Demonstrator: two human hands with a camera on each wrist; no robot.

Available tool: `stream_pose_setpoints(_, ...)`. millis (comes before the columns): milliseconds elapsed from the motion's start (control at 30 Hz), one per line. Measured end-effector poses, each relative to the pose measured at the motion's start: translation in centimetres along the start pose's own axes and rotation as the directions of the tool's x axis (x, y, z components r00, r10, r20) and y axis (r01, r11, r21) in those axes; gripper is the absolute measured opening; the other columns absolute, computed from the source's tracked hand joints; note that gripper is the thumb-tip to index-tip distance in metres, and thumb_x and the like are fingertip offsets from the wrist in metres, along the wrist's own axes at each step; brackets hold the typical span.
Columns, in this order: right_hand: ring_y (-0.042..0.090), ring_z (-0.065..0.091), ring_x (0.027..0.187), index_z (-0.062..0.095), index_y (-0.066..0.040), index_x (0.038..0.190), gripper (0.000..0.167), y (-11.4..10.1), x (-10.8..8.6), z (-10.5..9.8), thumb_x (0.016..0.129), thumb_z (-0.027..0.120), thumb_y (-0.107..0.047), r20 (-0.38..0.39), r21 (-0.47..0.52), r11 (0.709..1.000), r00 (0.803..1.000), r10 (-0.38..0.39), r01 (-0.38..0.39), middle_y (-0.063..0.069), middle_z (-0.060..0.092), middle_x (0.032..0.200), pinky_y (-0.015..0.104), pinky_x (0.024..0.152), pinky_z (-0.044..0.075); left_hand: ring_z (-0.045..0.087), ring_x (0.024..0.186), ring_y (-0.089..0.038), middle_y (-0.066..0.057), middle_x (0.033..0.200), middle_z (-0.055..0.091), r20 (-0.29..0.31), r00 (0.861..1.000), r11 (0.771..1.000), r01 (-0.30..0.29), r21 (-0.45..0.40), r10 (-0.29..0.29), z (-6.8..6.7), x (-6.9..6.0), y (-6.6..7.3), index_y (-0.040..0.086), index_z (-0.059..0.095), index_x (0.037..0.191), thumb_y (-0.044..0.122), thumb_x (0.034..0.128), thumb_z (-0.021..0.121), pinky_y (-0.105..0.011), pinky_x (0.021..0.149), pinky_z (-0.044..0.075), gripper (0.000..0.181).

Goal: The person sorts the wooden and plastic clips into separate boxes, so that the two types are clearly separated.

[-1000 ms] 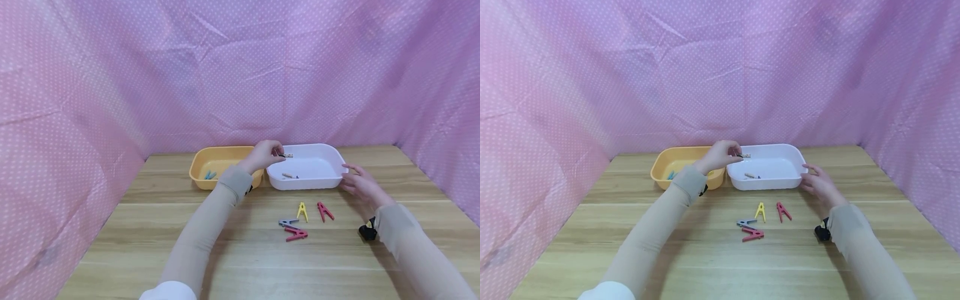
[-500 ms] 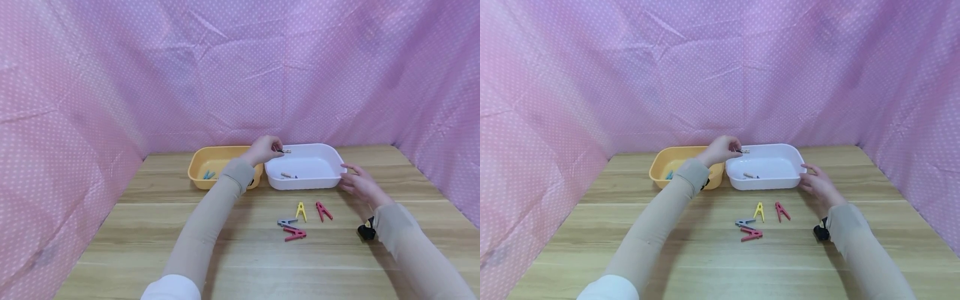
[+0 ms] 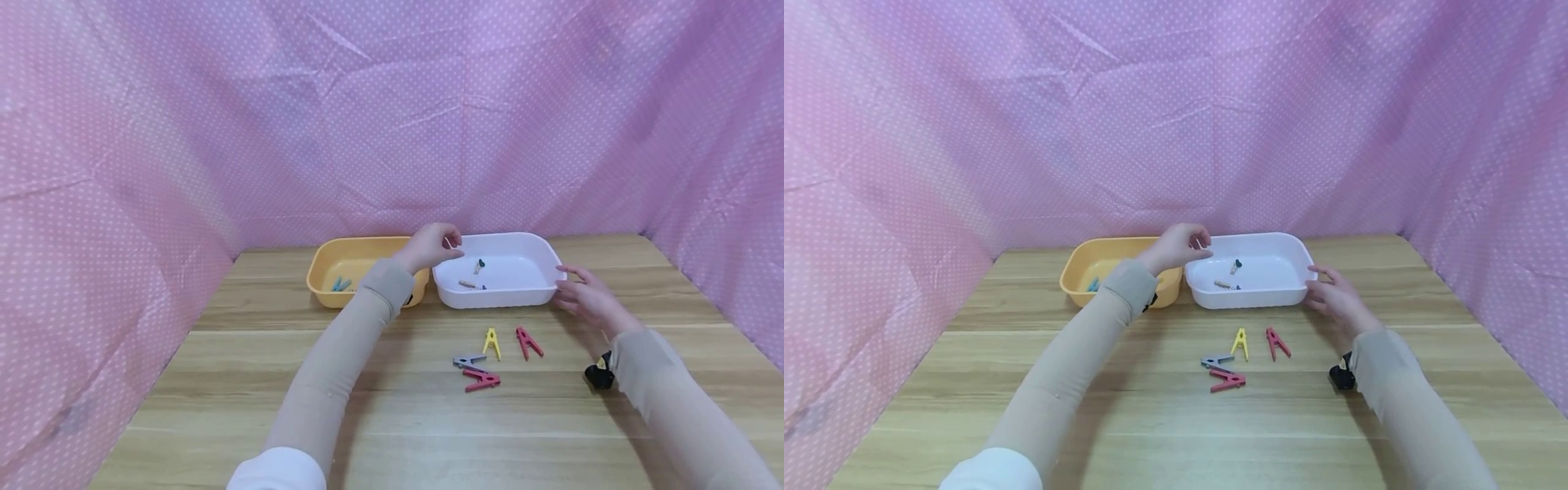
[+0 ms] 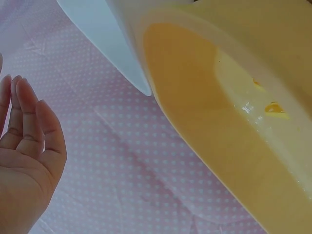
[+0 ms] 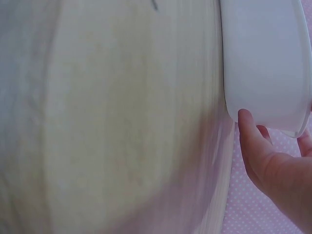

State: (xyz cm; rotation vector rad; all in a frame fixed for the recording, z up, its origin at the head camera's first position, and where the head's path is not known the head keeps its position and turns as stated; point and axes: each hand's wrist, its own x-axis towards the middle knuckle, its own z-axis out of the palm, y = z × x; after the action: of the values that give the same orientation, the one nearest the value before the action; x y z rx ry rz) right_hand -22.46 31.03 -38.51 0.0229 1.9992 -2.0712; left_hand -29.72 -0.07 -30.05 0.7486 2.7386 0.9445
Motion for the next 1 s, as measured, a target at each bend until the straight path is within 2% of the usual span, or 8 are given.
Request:
stream_pose_setpoints(100, 0.003, 0.063, 0.086, 0.035, -0.012, 0.130, 0.035, 0.0, 0.1, 0.0, 0.098, 0.049, -0.011, -0.005, -0.011, 1.000, 1.000, 0.005, -0.005, 0.033, 0.023, 0.136, 0.023, 0.085, 0.053, 0.058, 0.091, -0.013, -0.001, 0.098, 0.063, 0.007, 1.000, 1.000, -0.019, 0.008, 0.019, 0.1, -0.2, -0.1, 0.009, 0.062, 0.099, 0.020, 0.0878, 0.068, -0.021, 0.077, 0.049, 0.017)
stream_pose_setpoints(167, 0.003, 0.063, 0.087, 0.034, -0.010, 0.132, 0.038, 0.0, 0.1, 0.0, 0.098, 0.049, -0.011, -0.005, -0.013, 1.000, 1.000, 0.005, -0.005, 0.031, 0.027, 0.134, 0.023, 0.086, 0.053, 0.058, 0.090, -0.013, -0.002, 0.097, 0.063, 0.008, 0.999, 0.999, -0.035, 0.010, 0.035, 0.2, -0.4, -0.1, 0.008, 0.063, 0.099, 0.020, 0.0877, 0.068, -0.021, 0.076, 0.049, 0.017)
stream_pose_setpoints(300, 0.003, 0.064, 0.087, 0.038, -0.014, 0.128, 0.035, 0.1, 0.1, 0.0, 0.096, 0.052, -0.012, -0.002, 0.022, 1.000, 1.000, 0.004, -0.004, 0.009, 0.050, 0.113, 0.023, 0.085, 0.053, 0.058, 0.090, -0.013, -0.002, 0.097, 0.063, -0.005, 0.997, 0.997, -0.077, 0.015, 0.077, 0.2, -0.9, 0.0, 0.007, 0.063, 0.099, 0.019, 0.0876, 0.068, -0.021, 0.076, 0.048, 0.017)
stream_pose_setpoints(400, 0.004, 0.064, 0.086, 0.041, -0.019, 0.121, 0.029, 0.1, 0.1, 0.0, 0.096, 0.054, -0.012, 0.003, 0.051, 0.999, 1.000, 0.000, 0.000, -0.007, 0.056, 0.098, 0.023, 0.083, 0.053, 0.058, 0.089, -0.013, -0.002, 0.095, 0.063, -0.015, 0.995, 0.995, -0.100, 0.013, 0.100, 0.2, -1.4, 0.2, 0.009, 0.063, 0.098, 0.019, 0.0875, 0.068, -0.021, 0.076, 0.048, 0.016)
stream_pose_setpoints(733, 0.004, 0.064, 0.085, 0.043, -0.023, 0.116, 0.026, 0.0, 0.0, 0.1, 0.095, 0.055, -0.012, -0.005, 0.065, 0.998, 1.000, 0.009, -0.009, -0.010, 0.057, 0.092, 0.022, 0.082, 0.054, 0.057, 0.092, -0.011, 0.000, 0.099, 0.063, -0.012, 0.991, 0.991, -0.132, 0.022, 0.132, 0.6, -3.0, 0.7, 0.012, 0.063, 0.101, 0.022, 0.0877, 0.068, -0.021, 0.079, 0.047, 0.018)
stream_pose_setpoints(800, 0.004, 0.064, 0.085, 0.043, -0.024, 0.115, 0.025, 0.0, 0.0, 0.1, 0.095, 0.054, -0.012, -0.006, 0.061, 0.998, 1.000, 0.019, -0.019, -0.007, 0.056, 0.096, 0.023, 0.082, 0.053, 0.056, 0.092, -0.012, 0.000, 0.099, 0.063, -0.010, 0.991, 0.991, -0.134, 0.018, 0.134, 0.6, -3.3, 0.9, 0.012, 0.063, 0.101, 0.022, 0.0878, 0.068, -0.021, 0.079, 0.047, 0.018)
stream_pose_setpoints(900, 0.003, 0.064, 0.086, 0.043, -0.023, 0.117, 0.027, -0.1, 0.0, 0.1, 0.096, 0.054, -0.013, -0.011, 0.041, 0.999, 0.999, 0.032, -0.031, 0.010, 0.050, 0.115, 0.023, 0.084, 0.053, 0.056, 0.093, -0.012, 0.000, 0.099, 0.063, -0.001, 0.990, 0.990, -0.140, 0.017, 0.140, 0.5, -3.7, 1.3, 0.010, 0.063, 0.102, 0.022, 0.0877, 0.068, -0.021, 0.079, 0.046, 0.019)
stream_pose_setpoints(1000, 0.002, 0.063, 0.086, 0.040, -0.022, 0.124, 0.030, -0.1, 0.0, 0.1, 0.097, 0.052, -0.015, -0.015, -0.004, 0.999, 0.999, 0.036, -0.037, 0.032, 0.027, 0.136, 0.023, 0.086, 0.052, 0.056, 0.093, -0.012, -0.001, 0.100, 0.063, -0.007, 0.988, 0.988, -0.153, 0.012, 0.153, 0.4, -4.1, 1.5, 0.008, 0.063, 0.104, 0.022, 0.0877, 0.068, -0.022, 0.080, 0.046, 0.021)
